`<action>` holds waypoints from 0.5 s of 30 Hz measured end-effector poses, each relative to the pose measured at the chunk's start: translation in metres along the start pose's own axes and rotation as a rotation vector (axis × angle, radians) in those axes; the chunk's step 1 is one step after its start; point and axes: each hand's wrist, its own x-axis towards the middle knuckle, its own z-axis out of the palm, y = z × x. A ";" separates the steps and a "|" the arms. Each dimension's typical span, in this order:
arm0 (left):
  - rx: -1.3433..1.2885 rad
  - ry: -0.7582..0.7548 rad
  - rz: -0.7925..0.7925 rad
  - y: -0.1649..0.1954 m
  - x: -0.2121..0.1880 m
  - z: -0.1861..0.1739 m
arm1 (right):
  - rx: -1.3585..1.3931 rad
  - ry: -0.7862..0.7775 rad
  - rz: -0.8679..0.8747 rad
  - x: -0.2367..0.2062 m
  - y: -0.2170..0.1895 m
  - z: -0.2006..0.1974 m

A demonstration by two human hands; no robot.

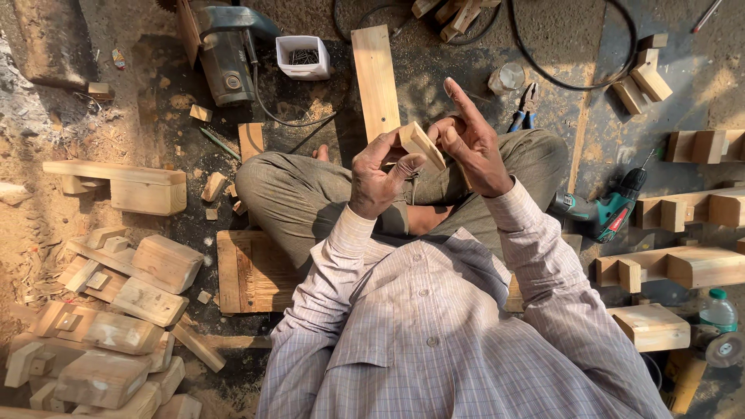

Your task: The person sits cross-legged on the workshop floor and hammers nails into small wooden blocks and a wooden board using a hammer. They pick up nails from a container, position them on the wood pieces, drive them in, and set finished blocks onto a pile of similar parts.

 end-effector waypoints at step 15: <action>-0.669 -0.365 -0.286 -0.016 -0.006 -0.007 | 0.416 -0.013 0.211 -0.043 0.020 0.011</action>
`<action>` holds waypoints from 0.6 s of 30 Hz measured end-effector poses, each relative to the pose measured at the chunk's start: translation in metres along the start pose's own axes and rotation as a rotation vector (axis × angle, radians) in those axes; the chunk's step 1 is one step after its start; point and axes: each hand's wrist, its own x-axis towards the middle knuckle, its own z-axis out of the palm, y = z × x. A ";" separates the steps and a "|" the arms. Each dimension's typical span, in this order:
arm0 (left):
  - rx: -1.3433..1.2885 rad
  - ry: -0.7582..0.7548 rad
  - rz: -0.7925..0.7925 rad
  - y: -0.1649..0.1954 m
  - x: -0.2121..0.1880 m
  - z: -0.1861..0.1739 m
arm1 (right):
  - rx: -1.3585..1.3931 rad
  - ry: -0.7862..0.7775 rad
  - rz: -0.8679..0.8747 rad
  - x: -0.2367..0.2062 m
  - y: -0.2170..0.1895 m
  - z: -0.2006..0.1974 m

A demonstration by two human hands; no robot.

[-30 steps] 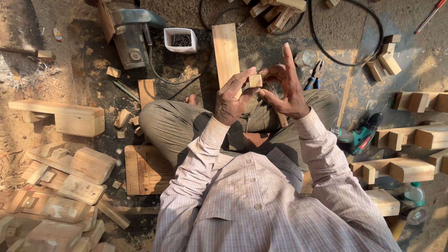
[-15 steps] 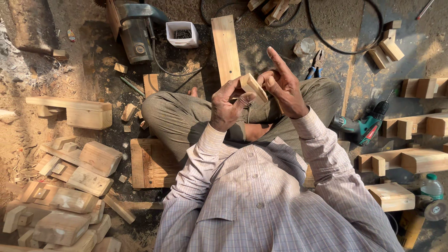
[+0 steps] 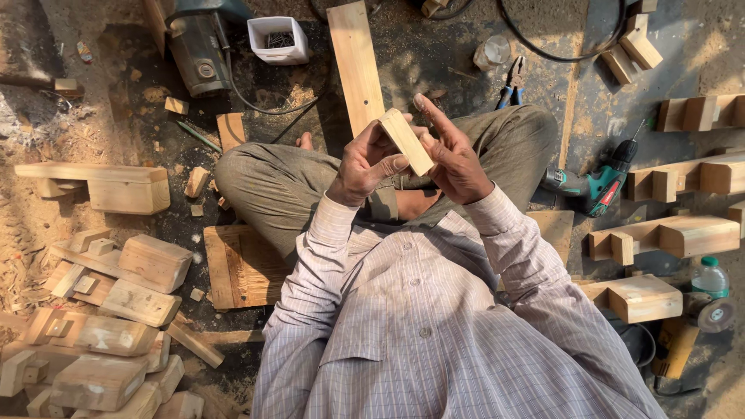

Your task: The person sits cross-legged on the workshop floor and hammers nails into small wooden blocks and a wooden board using a hammer. They pick up nails from a container, position them on the wood pieces, drive them in, and set finished blocks onto a pile of similar parts.

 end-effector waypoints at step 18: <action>-0.183 0.303 -0.093 -0.004 -0.018 -0.022 | -2.091 0.595 -0.312 0.107 -0.067 -0.232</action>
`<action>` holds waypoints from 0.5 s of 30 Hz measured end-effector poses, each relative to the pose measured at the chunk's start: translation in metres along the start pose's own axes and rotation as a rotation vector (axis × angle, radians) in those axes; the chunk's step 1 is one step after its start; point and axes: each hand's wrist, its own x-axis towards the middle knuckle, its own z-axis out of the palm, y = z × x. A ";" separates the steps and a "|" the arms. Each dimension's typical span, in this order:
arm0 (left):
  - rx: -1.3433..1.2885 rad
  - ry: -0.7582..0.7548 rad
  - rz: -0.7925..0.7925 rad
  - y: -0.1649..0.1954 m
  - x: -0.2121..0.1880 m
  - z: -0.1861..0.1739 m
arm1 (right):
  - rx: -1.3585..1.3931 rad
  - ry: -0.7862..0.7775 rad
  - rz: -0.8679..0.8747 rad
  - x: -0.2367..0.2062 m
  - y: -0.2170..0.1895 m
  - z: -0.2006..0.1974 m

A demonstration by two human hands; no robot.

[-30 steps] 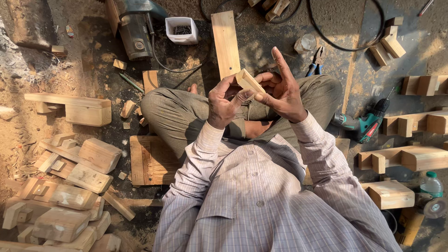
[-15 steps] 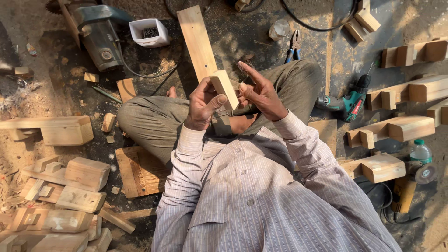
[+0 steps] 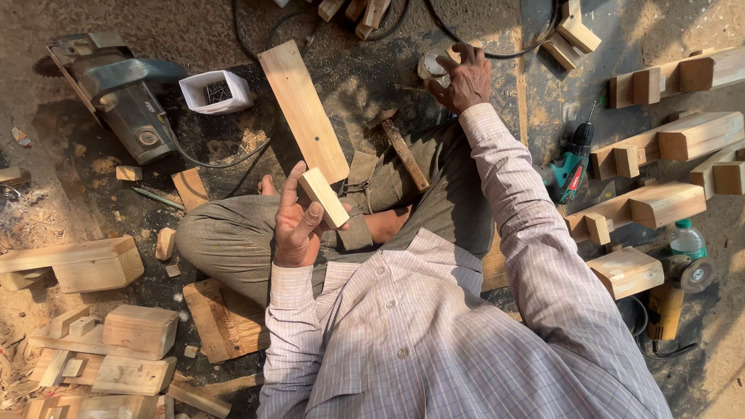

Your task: The person sits cross-legged on the workshop floor and hammers nails into small wooden blocks and a wooden board using a hammer. They pick up nails from a container, position them on the wood pieces, drive them in, and set finished blocks onto a pile of similar parts.

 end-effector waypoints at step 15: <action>0.030 0.007 -0.057 -0.002 0.018 -0.009 | 0.001 -0.169 0.050 0.020 -0.001 0.015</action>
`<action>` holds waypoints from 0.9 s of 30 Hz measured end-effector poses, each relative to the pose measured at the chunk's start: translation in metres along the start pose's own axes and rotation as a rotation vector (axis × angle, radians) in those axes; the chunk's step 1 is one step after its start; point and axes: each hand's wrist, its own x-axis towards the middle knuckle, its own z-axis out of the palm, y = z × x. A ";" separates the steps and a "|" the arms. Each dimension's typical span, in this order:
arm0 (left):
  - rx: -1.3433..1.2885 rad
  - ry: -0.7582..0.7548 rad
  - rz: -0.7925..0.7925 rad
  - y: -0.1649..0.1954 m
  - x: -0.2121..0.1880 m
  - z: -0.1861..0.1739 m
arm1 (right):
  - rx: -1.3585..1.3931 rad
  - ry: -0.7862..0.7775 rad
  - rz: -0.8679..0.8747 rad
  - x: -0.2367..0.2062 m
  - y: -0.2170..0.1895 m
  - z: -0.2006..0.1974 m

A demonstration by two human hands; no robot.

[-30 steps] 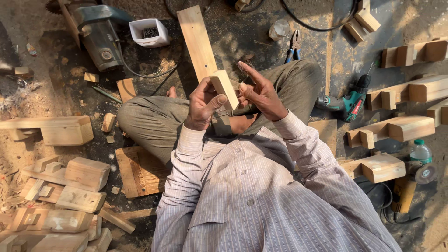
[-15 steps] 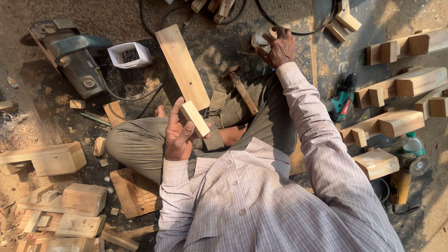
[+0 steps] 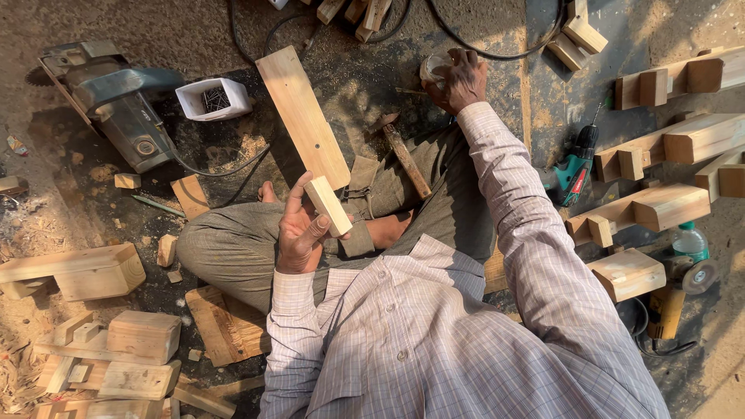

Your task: The person sits cross-legged on the workshop floor and hammers nails into small wooden blocks and a wooden board using a hammer. They pick up nails from a container, position them on the wood pieces, drive them in, and set finished blocks onto a pile of similar parts.

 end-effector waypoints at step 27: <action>-0.223 -0.142 -0.004 0.005 -0.007 0.018 | 1.513 -0.100 -0.161 -0.128 -0.076 -0.107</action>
